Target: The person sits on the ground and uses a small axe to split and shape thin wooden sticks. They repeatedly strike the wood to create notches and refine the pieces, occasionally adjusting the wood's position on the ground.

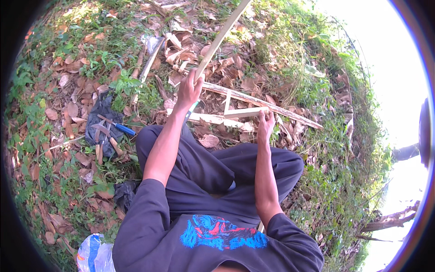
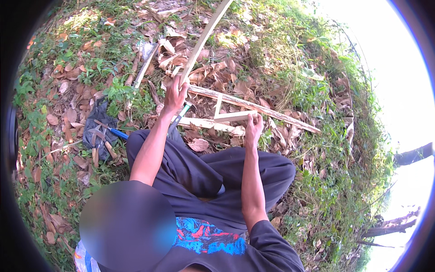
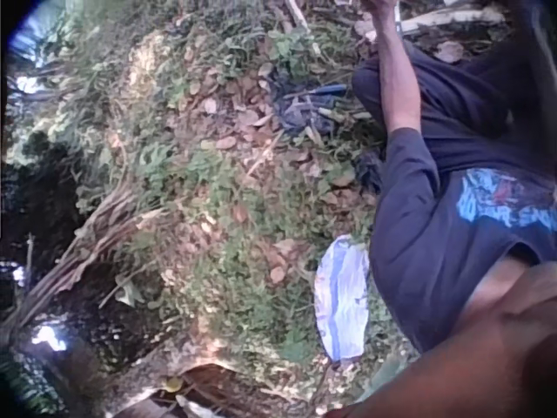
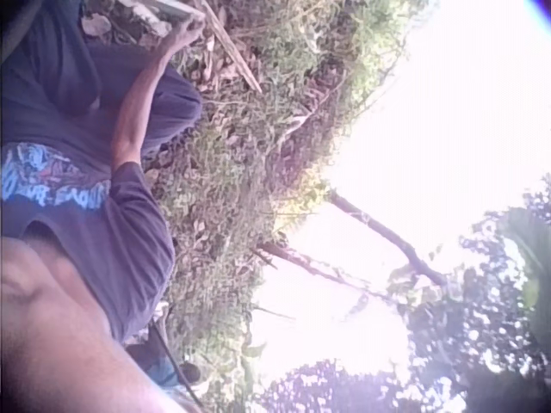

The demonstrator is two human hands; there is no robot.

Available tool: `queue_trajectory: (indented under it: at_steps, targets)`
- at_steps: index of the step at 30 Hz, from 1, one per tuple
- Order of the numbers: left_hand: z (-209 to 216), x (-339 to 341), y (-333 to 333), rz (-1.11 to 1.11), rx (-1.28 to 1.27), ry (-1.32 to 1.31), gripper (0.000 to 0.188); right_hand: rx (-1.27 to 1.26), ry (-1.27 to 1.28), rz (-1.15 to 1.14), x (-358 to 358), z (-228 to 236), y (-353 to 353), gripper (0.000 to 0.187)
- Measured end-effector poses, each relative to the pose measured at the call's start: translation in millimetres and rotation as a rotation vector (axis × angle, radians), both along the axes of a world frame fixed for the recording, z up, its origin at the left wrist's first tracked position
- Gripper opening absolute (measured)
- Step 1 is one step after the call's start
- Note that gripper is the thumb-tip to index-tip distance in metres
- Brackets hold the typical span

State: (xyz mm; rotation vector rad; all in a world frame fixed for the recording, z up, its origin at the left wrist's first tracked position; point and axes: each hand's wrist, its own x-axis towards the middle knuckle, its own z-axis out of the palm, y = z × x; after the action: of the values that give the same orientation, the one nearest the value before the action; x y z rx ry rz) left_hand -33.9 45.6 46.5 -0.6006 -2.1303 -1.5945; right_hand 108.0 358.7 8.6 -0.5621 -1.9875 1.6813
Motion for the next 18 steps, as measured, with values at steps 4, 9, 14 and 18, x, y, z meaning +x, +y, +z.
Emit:
queue_trajectory:
  at_steps: [4, 9, 14, 18]
  targets:
    - [8, 9, 3, 0.018, 0.01, 0.047, 0.026, -0.054, 0.092, 0.031, -16, 73, -2, 0.023]
    - [18, 10, 13, -0.124, 0.145, -0.071, 0.03, 0.323, 0.133, -0.053, -27, 124, 24, 0.029]
    - [31, 34, 34, -0.309, 0.359, -0.189, 0.045, -0.053, 0.285, 0.028, -24, 153, 5, 0.025]
    - [19, 34, 35, -0.357, 0.321, -0.277, 0.056, -0.159, 0.337, 0.081, -32, 140, 9, 0.019]
